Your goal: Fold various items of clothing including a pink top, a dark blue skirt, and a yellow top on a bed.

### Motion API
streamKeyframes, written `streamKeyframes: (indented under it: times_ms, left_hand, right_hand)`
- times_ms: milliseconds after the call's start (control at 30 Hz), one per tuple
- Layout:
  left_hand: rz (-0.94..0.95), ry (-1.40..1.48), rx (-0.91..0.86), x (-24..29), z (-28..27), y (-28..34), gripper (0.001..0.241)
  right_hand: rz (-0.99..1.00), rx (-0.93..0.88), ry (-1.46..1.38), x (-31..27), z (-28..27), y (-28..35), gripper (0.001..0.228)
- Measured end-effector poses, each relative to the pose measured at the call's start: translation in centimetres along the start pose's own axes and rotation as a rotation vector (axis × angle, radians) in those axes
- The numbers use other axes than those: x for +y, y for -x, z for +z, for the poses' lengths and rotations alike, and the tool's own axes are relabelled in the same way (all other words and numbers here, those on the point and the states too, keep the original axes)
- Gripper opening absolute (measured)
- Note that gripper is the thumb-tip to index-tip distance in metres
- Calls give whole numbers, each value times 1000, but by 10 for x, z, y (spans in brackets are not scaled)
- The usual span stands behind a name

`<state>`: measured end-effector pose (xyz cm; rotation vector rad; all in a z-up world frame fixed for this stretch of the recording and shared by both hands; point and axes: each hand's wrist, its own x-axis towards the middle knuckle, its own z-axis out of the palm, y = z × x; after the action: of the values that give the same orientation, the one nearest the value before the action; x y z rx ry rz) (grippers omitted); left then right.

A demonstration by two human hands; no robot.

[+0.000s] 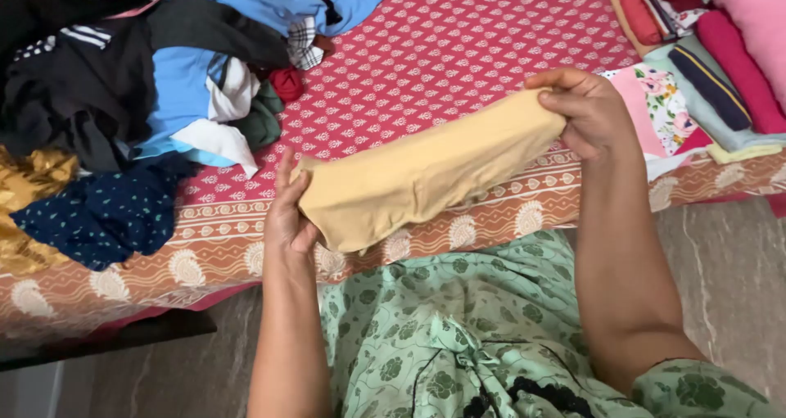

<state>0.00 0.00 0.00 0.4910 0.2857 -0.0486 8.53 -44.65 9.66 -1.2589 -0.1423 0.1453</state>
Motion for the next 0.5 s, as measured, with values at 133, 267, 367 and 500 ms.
streamKeyframes:
  times_ms: [133,267,367,500]
  left_hand:
    - [174,-357,-73,9,-34,-55,35]
    - [296,-557,-30,36,20,-69,28]
    - [466,-666,-90,51,72,-47,30]
    - [504,-606,-210,57,78,-36,29]
  right_hand:
    - [-32,44,152,-7,-9,-12,34]
    - [-123,-16,168,-30,17,-24,58]
    - [-252,-41,162,-56,32,-19,62]
    - [-340,22,254,-50,12,-20,49]
